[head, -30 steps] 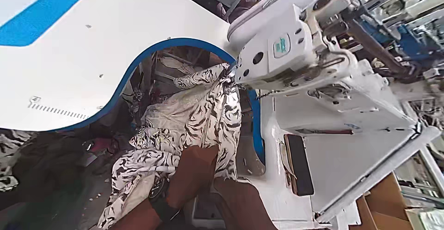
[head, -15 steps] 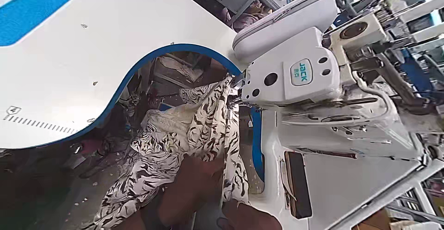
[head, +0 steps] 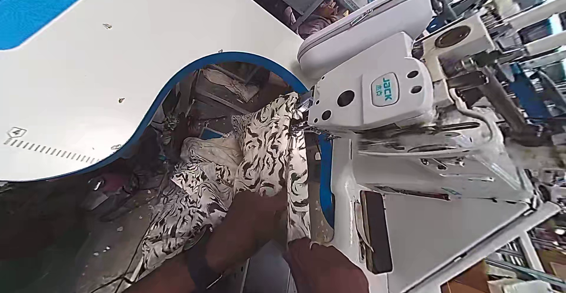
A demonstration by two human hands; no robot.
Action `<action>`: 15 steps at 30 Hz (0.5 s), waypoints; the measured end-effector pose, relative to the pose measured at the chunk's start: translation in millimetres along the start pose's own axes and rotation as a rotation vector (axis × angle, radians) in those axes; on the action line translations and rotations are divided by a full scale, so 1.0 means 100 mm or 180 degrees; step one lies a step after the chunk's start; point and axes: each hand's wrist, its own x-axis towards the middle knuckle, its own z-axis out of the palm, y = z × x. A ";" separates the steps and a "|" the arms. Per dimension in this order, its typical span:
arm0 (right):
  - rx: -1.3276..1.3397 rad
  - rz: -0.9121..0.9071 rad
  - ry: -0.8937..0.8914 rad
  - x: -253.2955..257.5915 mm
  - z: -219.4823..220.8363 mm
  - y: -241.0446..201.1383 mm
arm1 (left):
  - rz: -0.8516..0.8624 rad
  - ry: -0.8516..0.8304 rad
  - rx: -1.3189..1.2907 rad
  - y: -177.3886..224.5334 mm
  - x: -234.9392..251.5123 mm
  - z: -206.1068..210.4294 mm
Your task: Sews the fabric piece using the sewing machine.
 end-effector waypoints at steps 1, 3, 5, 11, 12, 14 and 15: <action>0.0064 -0.0022 -0.0079 0.02 0.03 0.00 | 0.0039 0.0022 0.0138 -0.01 0.01 -0.01; 0.0015 0.0024 0.0004 0.01 0.03 -0.02 | 0.0204 0.0255 0.0466 -0.02 -0.04 0.08; -0.0280 0.0033 0.0245 0.03 -0.01 -0.09 | 0.0411 0.0585 0.0716 0.00 -0.08 0.18; -0.0722 -0.0109 0.0742 0.23 0.17 -0.09 | 0.0452 0.1384 0.0682 -0.05 -0.03 0.29; -0.0771 -0.0068 0.0809 0.25 0.19 -0.08 | 0.0434 0.1394 0.0614 -0.04 -0.05 0.30; -0.0858 -0.0025 0.0962 0.29 0.24 -0.06 | 0.0409 0.1359 0.0528 -0.04 -0.07 0.31; -0.0900 -0.0022 0.1056 0.32 0.27 -0.05 | 0.0401 0.1340 0.0525 -0.04 -0.06 0.30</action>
